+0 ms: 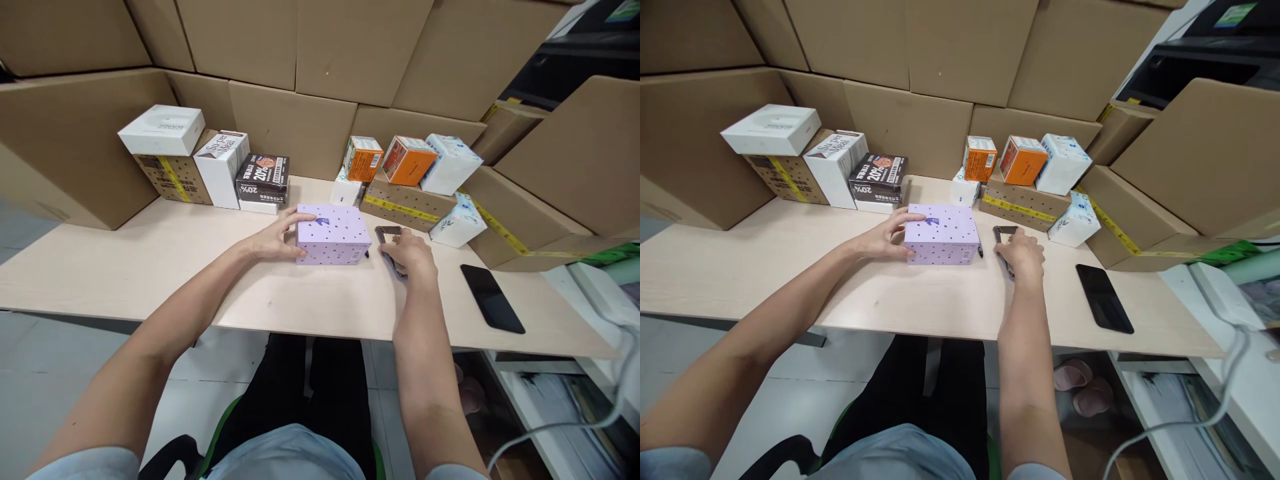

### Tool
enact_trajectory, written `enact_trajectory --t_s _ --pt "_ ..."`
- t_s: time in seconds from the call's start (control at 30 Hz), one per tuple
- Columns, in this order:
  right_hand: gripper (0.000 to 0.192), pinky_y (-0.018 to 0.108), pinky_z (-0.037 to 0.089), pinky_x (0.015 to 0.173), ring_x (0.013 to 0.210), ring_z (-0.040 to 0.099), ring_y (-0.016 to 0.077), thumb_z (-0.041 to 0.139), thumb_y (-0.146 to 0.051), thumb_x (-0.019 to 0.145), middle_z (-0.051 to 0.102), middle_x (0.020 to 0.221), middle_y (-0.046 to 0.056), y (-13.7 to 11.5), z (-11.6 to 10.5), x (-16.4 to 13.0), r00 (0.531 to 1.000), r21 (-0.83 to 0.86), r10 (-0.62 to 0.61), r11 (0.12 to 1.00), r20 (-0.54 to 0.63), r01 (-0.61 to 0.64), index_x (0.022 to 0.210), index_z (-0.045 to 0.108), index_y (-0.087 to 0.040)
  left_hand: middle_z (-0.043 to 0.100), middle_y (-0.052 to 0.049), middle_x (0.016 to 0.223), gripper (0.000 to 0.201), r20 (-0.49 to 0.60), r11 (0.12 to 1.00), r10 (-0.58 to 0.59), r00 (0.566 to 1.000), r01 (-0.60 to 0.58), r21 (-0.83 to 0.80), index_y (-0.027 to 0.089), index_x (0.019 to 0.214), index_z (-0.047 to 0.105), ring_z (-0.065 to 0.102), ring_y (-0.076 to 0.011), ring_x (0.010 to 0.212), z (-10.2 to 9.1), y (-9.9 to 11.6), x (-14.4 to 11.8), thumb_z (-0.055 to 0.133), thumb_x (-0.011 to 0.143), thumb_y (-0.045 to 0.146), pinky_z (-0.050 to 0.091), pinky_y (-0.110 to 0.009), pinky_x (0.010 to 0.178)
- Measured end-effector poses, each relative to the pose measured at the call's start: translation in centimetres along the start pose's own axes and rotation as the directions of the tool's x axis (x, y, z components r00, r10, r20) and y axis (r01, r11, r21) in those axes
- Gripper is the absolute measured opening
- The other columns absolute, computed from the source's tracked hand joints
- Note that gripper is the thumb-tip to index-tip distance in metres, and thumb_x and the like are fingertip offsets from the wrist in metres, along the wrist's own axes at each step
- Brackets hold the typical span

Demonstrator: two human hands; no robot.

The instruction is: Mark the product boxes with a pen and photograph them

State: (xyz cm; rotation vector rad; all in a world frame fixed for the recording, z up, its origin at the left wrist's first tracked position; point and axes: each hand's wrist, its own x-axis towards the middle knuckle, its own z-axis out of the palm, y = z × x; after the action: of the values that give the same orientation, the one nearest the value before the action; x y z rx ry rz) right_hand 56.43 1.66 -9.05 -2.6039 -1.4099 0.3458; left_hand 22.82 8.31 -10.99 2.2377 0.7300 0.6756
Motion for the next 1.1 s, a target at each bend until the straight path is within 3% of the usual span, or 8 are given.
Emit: enact_trajectory --t_s 0.1,0.2,0.3,0.37,0.57,0.7,0.97,1.1 --pt "0.056 0.048 0.05 0.091 0.123 0.055 0.0397 0.068 -0.047 0.073 0.06 0.131 0.02 -0.1 -0.1 0.1 0.996 -0.068 0.085 0.994 0.04 -0.082 0.123 0.06 -0.021 0.037 -0.01 0.14 0.08 -0.047 0.997 -0.048 0.998 0.05 0.059 0.033 0.138 0.052 0.037 -0.0317 0.143 0.2 1.2 -0.7 0.083 0.065 0.042 0.037 -0.054 0.119" --pt "0.052 0.046 0.049 0.091 0.122 0.055 0.0387 0.065 -0.046 0.075 0.062 0.13 0.018 -0.1 -0.1 0.2 0.996 -0.103 0.073 0.992 0.052 -0.067 0.12 0.061 -0.021 0.036 -0.009 0.133 0.08 -0.22 0.98 -0.099 0.97 0.133 0.146 0.032 0.134 0.055 0.04 -0.0332 0.137 1.6 2.6 -1.0 0.086 0.061 0.042 0.037 -0.056 0.119" --pt "0.05 0.045 0.049 0.09 0.122 0.056 0.0385 0.065 -0.046 0.075 0.064 0.129 0.017 0.0 0.0 0.2 0.997 -0.109 0.063 0.992 0.044 -0.058 0.119 0.062 -0.021 0.033 -0.01 0.131 0.082 -0.448 0.936 -0.175 0.877 0.289 0.2 0.029 0.134 0.056 0.039 -0.0363 0.133 2.9 3.5 -0.4 0.087 0.062 0.05 0.039 -0.058 0.115" --pt "0.05 0.044 0.049 0.089 0.122 0.055 0.0382 0.064 -0.047 0.075 0.064 0.129 0.016 0.0 0.0 0.3 0.997 -0.109 0.059 0.993 0.042 -0.055 0.119 0.062 -0.021 0.032 -0.012 0.134 0.084 -0.53 0.881 -0.215 0.821 0.397 0.258 0.029 0.136 0.054 0.039 -0.039 0.131 3.3 3.9 0.1 0.086 0.063 0.056 0.041 -0.06 0.111" --pt "0.051 0.042 0.049 0.087 0.122 0.054 0.0383 0.065 -0.046 0.076 0.064 0.127 0.016 -0.1 0.0 0.4 0.996 -0.112 0.075 0.991 0.054 -0.069 0.121 0.062 -0.021 0.028 -0.017 0.148 0.073 -0.431 0.609 -0.286 0.856 0.509 0.608 0.032 0.143 0.046 0.05 -0.0416 0.123 3.0 5.3 2.0 0.066 0.081 0.066 0.051 -0.054 0.093" --pt "0.05 0.042 0.05 0.085 0.119 0.056 0.037 0.065 -0.045 0.076 0.065 0.124 0.016 -0.1 0.1 0.3 0.999 -0.099 0.05 0.994 0.022 -0.047 0.119 0.064 -0.02 0.037 -0.02 0.146 0.06 -0.397 0.526 -0.294 0.869 0.494 0.692 0.03 0.146 0.042 0.058 -0.0397 0.114 3.3 5.9 4.7 0.058 0.093 0.052 0.05 -0.049 0.088" --pt "0.05 0.042 0.049 0.087 0.121 0.056 0.0372 0.064 -0.044 0.078 0.065 0.126 0.016 0.0 0.1 0.2 0.999 -0.103 0.04 0.994 0.016 -0.039 0.121 0.063 -0.02 0.037 -0.031 0.149 0.058 -0.436 0.556 -0.34 0.833 0.552 0.622 0.01 0.152 0.036 0.054 -0.0423 0.121 2.4 3.3 10.7 0.046 0.096 0.022 0.049 -0.051 0.09" --pt "0.049 0.042 0.049 0.087 0.122 0.055 0.0382 0.063 -0.041 0.079 0.066 0.125 0.015 -0.1 -0.1 0.1 0.999 -0.095 0.045 0.995 0.025 -0.042 0.123 0.062 -0.02 0.028 -0.026 0.157 0.056 -0.467 0.663 -0.253 0.848 0.503 0.554 0.014 0.151 0.037 0.046 -0.0417 0.13 2.5 3.3 12.7 0.045 0.096 0.016 0.043 -0.055 0.098"
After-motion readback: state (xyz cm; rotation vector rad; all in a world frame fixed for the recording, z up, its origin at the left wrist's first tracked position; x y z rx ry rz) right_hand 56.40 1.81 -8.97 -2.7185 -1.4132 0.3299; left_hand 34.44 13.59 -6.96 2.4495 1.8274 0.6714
